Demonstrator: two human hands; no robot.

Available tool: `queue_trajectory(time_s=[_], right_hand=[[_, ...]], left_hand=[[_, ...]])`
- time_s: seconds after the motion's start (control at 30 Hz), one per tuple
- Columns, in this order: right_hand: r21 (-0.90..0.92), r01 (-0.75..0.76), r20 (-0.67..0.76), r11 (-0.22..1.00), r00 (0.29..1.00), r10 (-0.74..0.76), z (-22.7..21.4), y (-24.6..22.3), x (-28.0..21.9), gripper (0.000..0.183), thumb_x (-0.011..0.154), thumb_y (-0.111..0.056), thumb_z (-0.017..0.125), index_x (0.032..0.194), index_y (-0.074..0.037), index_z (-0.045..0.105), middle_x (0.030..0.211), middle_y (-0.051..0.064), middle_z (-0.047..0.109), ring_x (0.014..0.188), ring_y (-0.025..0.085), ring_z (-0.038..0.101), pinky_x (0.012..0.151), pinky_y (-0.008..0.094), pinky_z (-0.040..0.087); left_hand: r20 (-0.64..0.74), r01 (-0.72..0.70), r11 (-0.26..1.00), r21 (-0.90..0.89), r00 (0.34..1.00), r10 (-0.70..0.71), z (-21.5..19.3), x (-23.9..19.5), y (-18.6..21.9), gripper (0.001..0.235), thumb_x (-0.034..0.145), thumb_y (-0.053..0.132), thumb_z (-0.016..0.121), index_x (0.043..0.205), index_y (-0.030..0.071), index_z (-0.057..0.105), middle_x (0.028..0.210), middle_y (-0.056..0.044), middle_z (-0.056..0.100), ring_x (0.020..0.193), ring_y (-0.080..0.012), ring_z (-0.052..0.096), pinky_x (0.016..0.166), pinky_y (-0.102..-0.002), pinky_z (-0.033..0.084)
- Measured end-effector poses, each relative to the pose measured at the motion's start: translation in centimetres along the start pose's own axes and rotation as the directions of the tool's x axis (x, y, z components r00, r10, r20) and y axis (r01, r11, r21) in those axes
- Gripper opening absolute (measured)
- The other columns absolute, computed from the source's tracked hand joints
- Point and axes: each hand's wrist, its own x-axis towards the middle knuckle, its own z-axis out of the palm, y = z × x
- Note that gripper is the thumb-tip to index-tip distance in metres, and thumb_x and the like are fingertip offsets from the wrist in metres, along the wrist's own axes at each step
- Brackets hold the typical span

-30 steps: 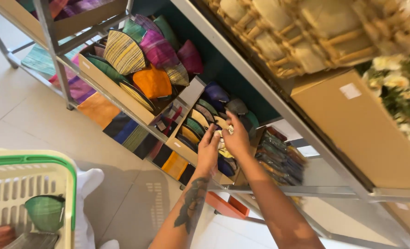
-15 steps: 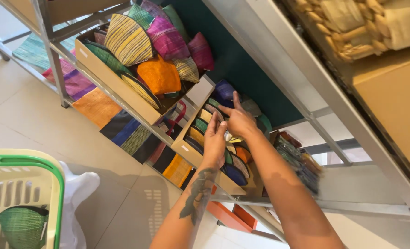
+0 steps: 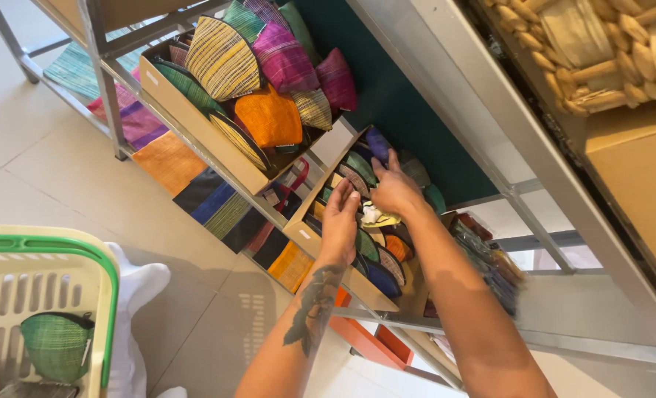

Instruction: Wiping small fabric pouches with a cloth and arranging them into a storage box on a shelf.

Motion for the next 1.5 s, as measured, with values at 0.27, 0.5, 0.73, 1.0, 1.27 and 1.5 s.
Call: queue_trajectory(time_s=[0.27,0.5,0.73,1.0,1.27,1.5], right_hand=[[0.102,0.194,-0.105,0.976,0.977,-0.183,-3.8,-1.0,-13.3,0.083,0.079,-0.010,0.065,0.156,-0.027,0.038,0.172,0.008,0.013,0.126,0.037,0.059,0.102,0.044,0.051],[0.009,0.582,-0.060,0.813,0.812,-0.580,-3.1,-0.8,-23.8,0.077,0.075,-0.001,0.069,0.147,-0.020,0.050,0.168,0.008,0.020,0.127,0.035,0.057,0.094,0.046,0.051],[0.624,0.416,-0.157,0.662,0.896,-0.415,-3.0,1.3,-27.9,0.043,0.089,-0.001,0.071,0.131,-0.011,0.073,0.143,0.011,0.057,0.129,0.030,0.060,0.106,0.040,0.049],[0.339,0.763,-0.646,0.551,0.614,-0.453,-7.9,-11.6,-39.6,0.031,0.091,-0.027,0.074,0.117,-0.011,0.075,0.133,0.020,0.058,0.120,0.042,0.055,0.102,0.048,0.043],[0.709,0.554,-0.500,0.436,0.831,-0.243,-6.6,-11.4,-39.4,0.032,0.101,-0.030,0.068,0.125,-0.010,0.070,0.134,0.016,0.057,0.120,0.031,0.063,0.096,0.039,0.056],[0.387,0.873,-0.736,0.296,0.486,-0.471,-10.2,-16.8,-46.2,0.034,0.099,-0.026,0.068,0.129,-0.010,0.068,0.132,0.017,0.055,0.121,0.033,0.058,0.100,0.040,0.051]], left_hand=[[-0.104,0.145,0.989,-0.025,0.984,-0.147,1.8,-3.7,5.7,0.065,0.096,0.036,0.065,0.152,0.010,0.044,0.136,-0.007,0.056,0.111,-0.0183,0.059,0.082,-0.034,0.052],[-0.076,0.237,0.969,0.071,0.970,-0.232,-0.2,-9.5,9.1,0.051,0.082,0.017,0.076,0.129,0.004,0.060,0.107,-0.009,0.070,0.092,-0.0236,0.071,0.069,-0.038,0.062],[-0.195,0.141,0.989,-0.034,0.970,-0.145,-1.6,-21.2,15.6,0.046,0.086,0.009,0.075,0.130,0.005,0.062,0.117,-0.007,0.071,0.104,-0.0187,0.071,0.084,-0.035,0.064],[-0.159,0.010,0.992,0.124,0.987,0.010,-1.7,-32.2,18.9,0.047,0.089,0.000,0.069,0.135,0.001,0.061,0.119,-0.008,0.071,0.103,-0.0169,0.071,0.083,-0.033,0.060],[-0.284,-0.063,0.997,0.049,0.956,0.075,-1.5,-39.0,29.6,0.041,0.089,-0.005,0.069,0.129,0.000,0.062,0.116,-0.010,0.071,0.101,-0.0211,0.071,0.086,-0.037,0.062],[-0.201,-0.207,0.978,-0.024,0.959,0.198,-2.9,-38.7,30.5,0.050,0.097,-0.002,0.067,0.145,-0.001,0.053,0.128,-0.016,0.067,0.109,-0.0255,0.069,0.092,-0.039,0.058]])
